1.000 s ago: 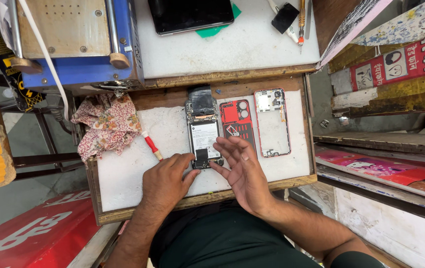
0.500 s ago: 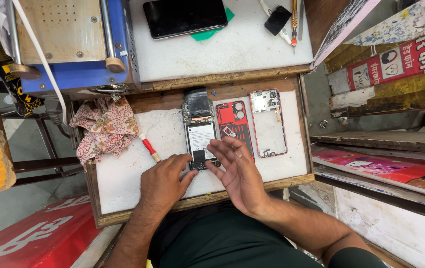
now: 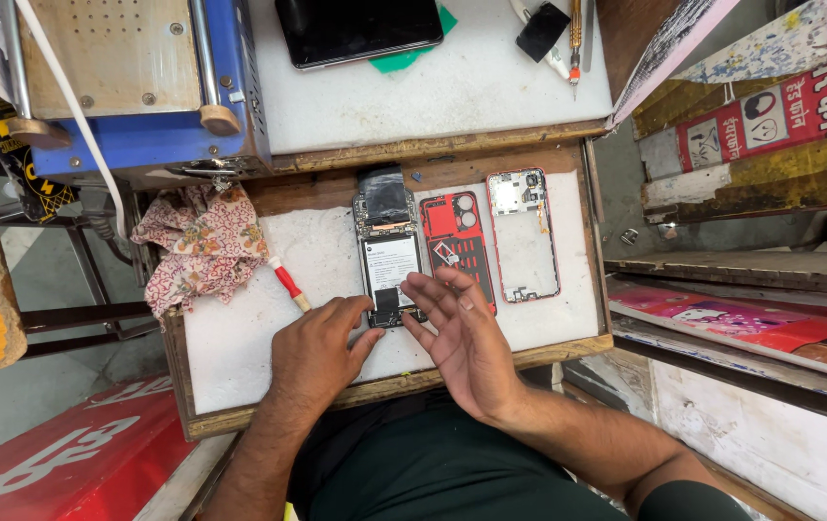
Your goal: The person disassembles a smartphone on a workbench, removes the battery and internal components, and then reassembles the device by placing the screen and back cover back onto the frame. The person uses a screwdriver and a plastic pry tool to remove screws and separate parts.
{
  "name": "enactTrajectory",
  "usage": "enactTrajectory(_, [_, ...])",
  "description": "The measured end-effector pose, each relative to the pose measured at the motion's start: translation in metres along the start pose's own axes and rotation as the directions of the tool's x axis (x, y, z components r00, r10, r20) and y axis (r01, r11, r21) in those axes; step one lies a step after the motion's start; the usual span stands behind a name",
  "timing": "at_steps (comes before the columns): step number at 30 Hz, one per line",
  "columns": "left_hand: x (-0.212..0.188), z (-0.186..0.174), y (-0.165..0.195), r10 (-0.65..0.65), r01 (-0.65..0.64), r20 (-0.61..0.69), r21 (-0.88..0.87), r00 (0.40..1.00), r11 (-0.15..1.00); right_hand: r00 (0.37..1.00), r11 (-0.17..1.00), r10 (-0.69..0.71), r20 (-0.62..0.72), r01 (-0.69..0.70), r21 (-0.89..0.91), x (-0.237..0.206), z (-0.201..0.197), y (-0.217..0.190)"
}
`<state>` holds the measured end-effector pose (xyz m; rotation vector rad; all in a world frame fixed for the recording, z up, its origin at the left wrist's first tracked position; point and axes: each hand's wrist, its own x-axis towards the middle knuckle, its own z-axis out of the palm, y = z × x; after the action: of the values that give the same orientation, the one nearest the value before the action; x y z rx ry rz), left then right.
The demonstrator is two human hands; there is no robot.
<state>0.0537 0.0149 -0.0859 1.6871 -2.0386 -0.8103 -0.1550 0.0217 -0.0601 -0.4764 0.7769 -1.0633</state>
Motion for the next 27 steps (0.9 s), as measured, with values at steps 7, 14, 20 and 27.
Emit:
enactTrajectory(7, [0.0004, 0.0011, -0.0001, -0.015, 0.015, 0.043, 0.019, 0.999, 1.000, 1.000, 0.997, 0.019, -0.024, -0.018, 0.071, 0.0014, 0.0019, -0.0022])
enactTrajectory(14, [-0.0021, 0.0039, -0.0009, 0.010, -0.010, -0.017, 0.005, 1.000, 1.000, 0.994, 0.994, 0.052, -0.092, -0.043, 0.100, 0.0032, -0.0027, -0.0064])
enactTrajectory(20, [-0.0028, 0.0052, -0.0009, 0.018, -0.018, -0.022, -0.004, 1.000, 1.000, 0.995, 0.992, 0.049, -0.089, -0.038, 0.117, 0.0034, -0.0058, -0.0055])
enactTrajectory(27, [-0.0027, 0.0021, 0.0033, -0.012, 0.012, -0.007, -0.022, 1.000, 1.000, 0.998, 0.999, 0.012, -0.059, -0.010, 0.034, 0.0011, -0.0069, -0.0097])
